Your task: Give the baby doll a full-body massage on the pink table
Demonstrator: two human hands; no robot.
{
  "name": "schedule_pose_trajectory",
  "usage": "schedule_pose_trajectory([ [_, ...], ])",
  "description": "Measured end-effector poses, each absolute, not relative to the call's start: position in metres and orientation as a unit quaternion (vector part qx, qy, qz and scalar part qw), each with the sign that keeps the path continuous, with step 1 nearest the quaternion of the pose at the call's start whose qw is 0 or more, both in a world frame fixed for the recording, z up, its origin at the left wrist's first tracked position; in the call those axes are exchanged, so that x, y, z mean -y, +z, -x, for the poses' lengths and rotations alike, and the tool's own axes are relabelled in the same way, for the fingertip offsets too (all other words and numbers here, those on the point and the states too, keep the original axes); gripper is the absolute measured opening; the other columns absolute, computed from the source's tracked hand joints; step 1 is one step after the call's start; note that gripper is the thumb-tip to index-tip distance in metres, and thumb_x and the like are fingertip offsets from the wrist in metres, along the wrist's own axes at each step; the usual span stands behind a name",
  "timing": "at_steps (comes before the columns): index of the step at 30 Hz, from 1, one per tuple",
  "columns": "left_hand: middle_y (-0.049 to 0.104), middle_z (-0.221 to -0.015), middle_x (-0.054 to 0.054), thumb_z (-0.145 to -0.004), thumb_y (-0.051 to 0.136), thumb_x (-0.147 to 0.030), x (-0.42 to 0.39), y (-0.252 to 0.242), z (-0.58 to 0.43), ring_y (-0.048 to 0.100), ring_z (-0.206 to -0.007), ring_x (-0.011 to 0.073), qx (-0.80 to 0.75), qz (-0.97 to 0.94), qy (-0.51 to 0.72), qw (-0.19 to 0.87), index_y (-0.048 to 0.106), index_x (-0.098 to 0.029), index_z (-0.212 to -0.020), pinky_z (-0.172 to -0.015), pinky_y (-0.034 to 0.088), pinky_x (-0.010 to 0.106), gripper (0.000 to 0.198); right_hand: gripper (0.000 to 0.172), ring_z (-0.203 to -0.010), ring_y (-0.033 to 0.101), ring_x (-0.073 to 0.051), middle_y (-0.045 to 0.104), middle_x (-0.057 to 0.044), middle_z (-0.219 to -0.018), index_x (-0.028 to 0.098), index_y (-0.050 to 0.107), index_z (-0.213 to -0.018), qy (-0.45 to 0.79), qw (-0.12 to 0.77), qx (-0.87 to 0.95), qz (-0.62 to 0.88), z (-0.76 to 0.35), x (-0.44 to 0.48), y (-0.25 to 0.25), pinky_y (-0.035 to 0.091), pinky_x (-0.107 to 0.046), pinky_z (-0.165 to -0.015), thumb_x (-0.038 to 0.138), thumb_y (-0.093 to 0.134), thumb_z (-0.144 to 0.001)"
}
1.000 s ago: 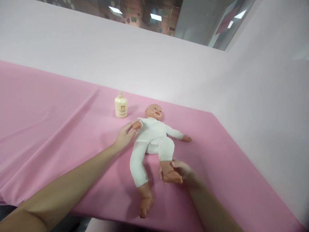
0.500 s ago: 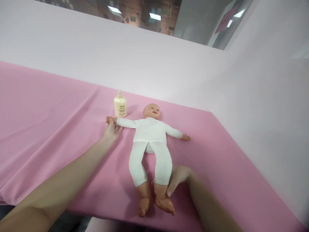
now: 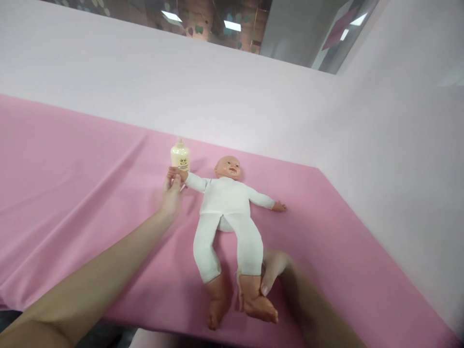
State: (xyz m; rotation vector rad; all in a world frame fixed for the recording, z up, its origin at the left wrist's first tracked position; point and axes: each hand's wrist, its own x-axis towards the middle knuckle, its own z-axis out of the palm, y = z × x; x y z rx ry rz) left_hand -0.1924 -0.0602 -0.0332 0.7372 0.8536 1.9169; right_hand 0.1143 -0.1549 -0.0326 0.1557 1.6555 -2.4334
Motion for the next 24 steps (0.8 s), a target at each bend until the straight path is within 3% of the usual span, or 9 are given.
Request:
schedule_pose_trajectory([
  [2, 0.067, -0.135, 0.005, -0.092, 0.071, -0.038, 0.067, -0.032, 0.184, 0.061, -0.131, 0.0233, -0.356, -0.365, 0.759, 0.405, 0.067, -0.029, -0.119, -0.115, 0.047, 0.042, 0.028, 0.057, -0.077, 0.074, -0.025, 0.076, -0.012, -0.081, 0.01, 0.072, -0.09, -0.851, 0.056, -0.52, -0.055, -0.121, 0.156, -0.041, 0.06, -0.034, -0.075, 0.06, 0.087, -0.066],
  [4, 0.07, -0.129, 0.006, -0.089, 0.074, -0.036, 0.075, -0.033, 0.178, 0.063, -0.127, 0.0243, -0.371, -0.447, 0.724, 0.371, 0.07, -0.027, -0.118, -0.116, 0.046, 0.043, 0.031, 0.061, -0.078, 0.074, -0.026, 0.075, -0.013, -0.085, 0.01, 0.07, -0.093, -0.868, -0.058, -0.488, -0.07, -0.127, 0.154, -0.053, 0.059, -0.035, -0.071, 0.063, 0.083, -0.065],
  [7, 0.071, -0.128, 0.007, -0.089, 0.071, -0.034, 0.085, -0.036, 0.172, 0.063, -0.125, 0.0264, -0.383, -0.583, 0.637, 0.328, 0.072, -0.026, -0.121, -0.117, 0.044, 0.045, 0.033, 0.062, -0.072, 0.071, -0.025, 0.071, -0.01, -0.076, 0.014, 0.065, -0.085, -0.869, -0.16, -0.462, -0.073, -0.13, 0.147, -0.065, 0.058, -0.036, -0.066, 0.072, 0.077, -0.064],
  [10, 0.069, -0.135, 0.007, -0.093, 0.065, -0.036, 0.089, -0.041, 0.17, 0.059, -0.133, 0.0282, -0.371, -0.69, 0.551, 0.287, 0.074, -0.028, -0.123, -0.12, 0.041, 0.046, 0.033, 0.06, -0.07, 0.066, -0.021, 0.064, -0.005, -0.071, 0.017, 0.061, -0.082, -0.864, -0.226, -0.439, -0.094, -0.128, 0.141, -0.06, 0.058, -0.034, -0.065, 0.077, 0.066, -0.075],
  [12, 0.066, -0.14, 0.008, -0.095, 0.062, -0.039, 0.089, -0.044, 0.169, 0.056, -0.137, 0.0286, -0.359, -0.73, 0.513, 0.272, 0.075, -0.029, -0.125, -0.121, 0.04, 0.046, 0.033, 0.054, -0.069, 0.061, -0.018, 0.061, -0.003, -0.071, 0.017, 0.061, -0.083, -0.864, -0.272, -0.401, -0.136, -0.124, 0.142, -0.052, 0.058, -0.032, -0.065, 0.071, 0.057, -0.085],
  [16, 0.065, -0.142, 0.007, -0.098, 0.058, -0.043, 0.085, -0.049, 0.166, 0.054, -0.139, 0.029, -0.343, -0.77, 0.468, 0.265, 0.076, -0.032, -0.125, -0.123, 0.039, 0.048, 0.034, 0.046, -0.066, 0.057, -0.015, 0.06, -0.003, -0.071, 0.014, 0.066, -0.085, -0.858, -0.301, -0.355, -0.217, -0.119, 0.147, -0.042, 0.057, -0.028, -0.063, 0.059, 0.059, -0.09],
  [24, 0.068, -0.137, 0.007, -0.094, 0.066, -0.037, 0.084, -0.045, 0.17, 0.057, -0.136, 0.0291, -0.35, -0.738, 0.5, 0.288, 0.076, -0.03, -0.124, -0.122, 0.039, 0.048, 0.032, 0.05, -0.069, 0.063, -0.017, 0.064, -0.005, -0.074, 0.012, 0.067, -0.089, -0.842, -0.302, -0.392, -0.215, -0.123, 0.149, -0.049, 0.059, -0.03, -0.066, 0.062, 0.06, -0.09],
])
